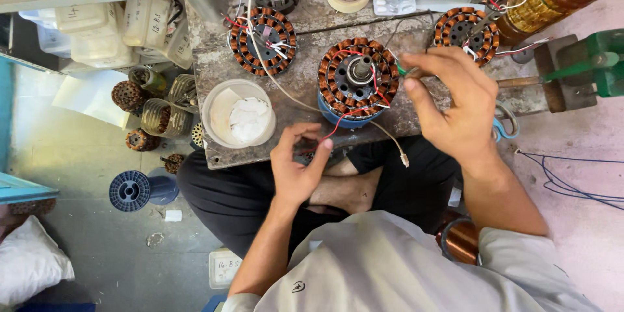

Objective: The person winds copper wire into the slots of a motor stator, using a spool and blue-handled scissors to cut the wire. They insert the wire ends into the stator slots and trim excess wire repeatedly.

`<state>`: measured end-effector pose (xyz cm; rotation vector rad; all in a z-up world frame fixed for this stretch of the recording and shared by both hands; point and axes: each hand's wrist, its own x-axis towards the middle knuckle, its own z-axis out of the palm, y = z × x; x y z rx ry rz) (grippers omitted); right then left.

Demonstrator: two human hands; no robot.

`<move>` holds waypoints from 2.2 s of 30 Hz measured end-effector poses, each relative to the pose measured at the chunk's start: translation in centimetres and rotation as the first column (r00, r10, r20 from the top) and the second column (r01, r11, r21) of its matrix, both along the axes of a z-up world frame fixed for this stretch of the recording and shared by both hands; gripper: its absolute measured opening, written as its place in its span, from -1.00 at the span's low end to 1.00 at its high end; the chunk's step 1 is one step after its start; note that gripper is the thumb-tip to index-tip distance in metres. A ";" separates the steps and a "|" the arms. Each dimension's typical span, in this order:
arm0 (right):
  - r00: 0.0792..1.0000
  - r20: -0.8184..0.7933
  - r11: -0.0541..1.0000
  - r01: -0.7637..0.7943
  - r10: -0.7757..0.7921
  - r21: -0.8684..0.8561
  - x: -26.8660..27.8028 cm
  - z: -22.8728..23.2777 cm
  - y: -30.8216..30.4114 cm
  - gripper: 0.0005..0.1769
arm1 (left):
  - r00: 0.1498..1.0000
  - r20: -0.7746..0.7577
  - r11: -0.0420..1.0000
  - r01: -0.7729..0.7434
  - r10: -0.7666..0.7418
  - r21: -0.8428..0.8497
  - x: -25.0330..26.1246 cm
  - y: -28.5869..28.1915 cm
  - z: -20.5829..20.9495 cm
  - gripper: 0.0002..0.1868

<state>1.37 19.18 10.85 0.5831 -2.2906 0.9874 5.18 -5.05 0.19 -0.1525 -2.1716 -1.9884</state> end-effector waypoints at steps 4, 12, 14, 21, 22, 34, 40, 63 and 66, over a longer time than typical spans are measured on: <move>0.998 0.004 0.983 -0.055 0.056 -0.178 1.8 -1.2 -0.6 -0.69 | 0.967 -0.228 0.988 0.133 -0.112 0.082 -0.6 -0.9 2.2 -0.68; 1.000 0.005 1.000 0.031 -0.031 0.004 1.4 -1.8 -2.6 -0.14 | 0.983 -0.183 0.963 0.061 -0.013 0.262 -2.6 1.3 5.0 -0.74; 0.997 0.077 0.997 0.031 -0.025 -0.070 1.0 -2.4 -3.1 -0.08 | 0.992 -0.117 0.939 0.004 0.038 0.345 -3.5 1.9 5.4 -0.79; 0.986 0.112 0.929 -0.074 0.122 -0.363 0.7 -2.7 -3.4 -0.03 | 0.982 -0.177 0.985 -0.028 0.058 0.168 -7.7 2.9 6.8 -0.84; 0.977 0.134 0.905 -0.099 0.168 -0.413 0.7 -2.6 -3.3 -0.01 | 0.973 -0.228 0.996 -0.019 0.039 0.090 -8.0 2.9 7.2 -0.84; 0.993 0.076 0.874 -0.040 0.088 -0.484 1.6 -4.2 -4.0 -0.06 | 0.878 -0.220 0.822 0.272 -0.425 -0.500 -9.9 0.6 11.9 -0.54; 0.954 0.086 0.649 -0.127 0.286 -0.750 1.4 -4.1 -3.7 -0.09 | 0.876 -0.355 0.833 0.090 -0.327 -0.546 -10.1 0.8 13.0 -0.67; 0.953 -0.025 0.932 -0.299 0.301 -0.205 1.7 0.5 -3.8 -0.72 | 0.868 -0.491 0.748 0.276 0.076 0.603 -3.1 2.8 11.1 -0.86; 0.915 0.002 0.855 -0.376 0.403 -0.356 1.9 0.1 -2.7 -0.75 | 0.870 -0.472 0.776 0.200 0.140 0.598 -2.8 2.2 9.8 -0.84</move>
